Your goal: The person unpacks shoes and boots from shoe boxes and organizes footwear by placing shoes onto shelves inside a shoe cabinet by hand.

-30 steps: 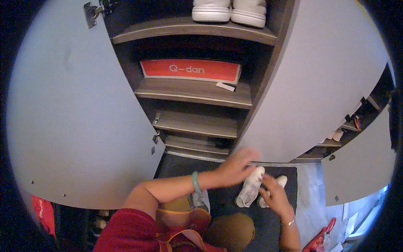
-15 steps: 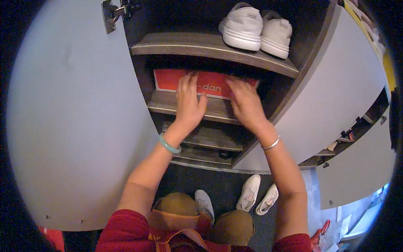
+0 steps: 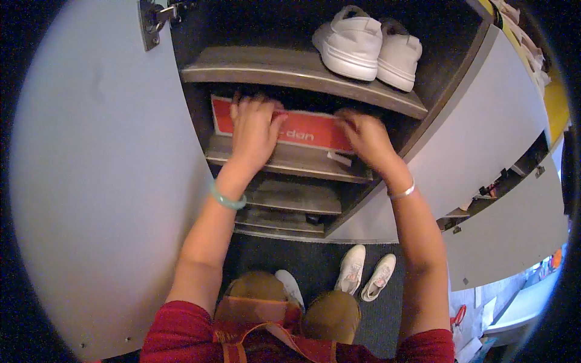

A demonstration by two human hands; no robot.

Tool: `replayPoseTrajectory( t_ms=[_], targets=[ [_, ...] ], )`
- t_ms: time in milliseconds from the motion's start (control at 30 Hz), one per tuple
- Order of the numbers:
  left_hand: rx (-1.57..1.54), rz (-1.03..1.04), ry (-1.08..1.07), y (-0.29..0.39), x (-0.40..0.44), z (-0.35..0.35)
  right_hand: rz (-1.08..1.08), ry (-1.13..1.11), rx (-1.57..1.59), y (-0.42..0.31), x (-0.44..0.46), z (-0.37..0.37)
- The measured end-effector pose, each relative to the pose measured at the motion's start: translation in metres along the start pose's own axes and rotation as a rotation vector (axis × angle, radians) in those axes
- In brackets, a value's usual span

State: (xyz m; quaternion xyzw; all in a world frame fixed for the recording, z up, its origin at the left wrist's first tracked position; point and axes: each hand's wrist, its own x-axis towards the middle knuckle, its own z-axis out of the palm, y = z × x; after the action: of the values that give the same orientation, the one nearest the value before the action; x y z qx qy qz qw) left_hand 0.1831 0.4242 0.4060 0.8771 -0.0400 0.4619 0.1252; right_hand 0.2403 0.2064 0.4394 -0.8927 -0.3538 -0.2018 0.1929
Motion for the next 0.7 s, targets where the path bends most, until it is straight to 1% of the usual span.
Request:
replayPoseTrajectory(
  t_ms=[67,100,200,267,333,400,467,533,600,667,700],
  targets=[
    [-0.172,0.027,0.046,0.010,-0.008,-0.014,-0.046,0.052,0.053,-0.018,-0.014,-0.015],
    [-0.238,0.013,0.016,0.016,-0.013,-0.023,-0.052,0.052,0.055,-0.025,-0.024,-0.021],
    [-0.181,0.013,0.029,0.033,-0.035,-0.040,-0.036,0.040,0.033,-0.041,-0.052,-0.036],
    [-0.162,0.031,0.077,0.044,-0.046,-0.047,-0.092,0.033,0.038,-0.045,-0.066,-0.044],
    [-0.162,0.008,0.063,0.052,-0.050,-0.047,-0.113,0.017,0.045,-0.042,-0.071,-0.049],
    [-0.158,0.019,0.138,0.061,-0.047,-0.055,-0.078,0.119,0.275,-0.043,-0.072,-0.054],
    [-0.168,0.000,0.169,0.065,-0.048,-0.053,-0.070,0.152,0.320,-0.041,-0.067,-0.061],
    [-0.194,-0.020,0.233,0.066,-0.050,-0.051,-0.040,0.177,0.481,-0.038,-0.062,-0.062],
    [-0.182,-0.043,0.271,0.072,-0.060,-0.048,-0.069,0.179,0.446,-0.041,-0.060,-0.067],
    [-0.195,-0.098,0.332,0.075,-0.070,-0.044,-0.016,0.171,0.555,-0.043,-0.060,-0.068],
    [-0.207,-0.100,0.377,0.078,-0.070,-0.044,-0.020,0.170,0.557,-0.041,-0.059,-0.068]
  ],
)
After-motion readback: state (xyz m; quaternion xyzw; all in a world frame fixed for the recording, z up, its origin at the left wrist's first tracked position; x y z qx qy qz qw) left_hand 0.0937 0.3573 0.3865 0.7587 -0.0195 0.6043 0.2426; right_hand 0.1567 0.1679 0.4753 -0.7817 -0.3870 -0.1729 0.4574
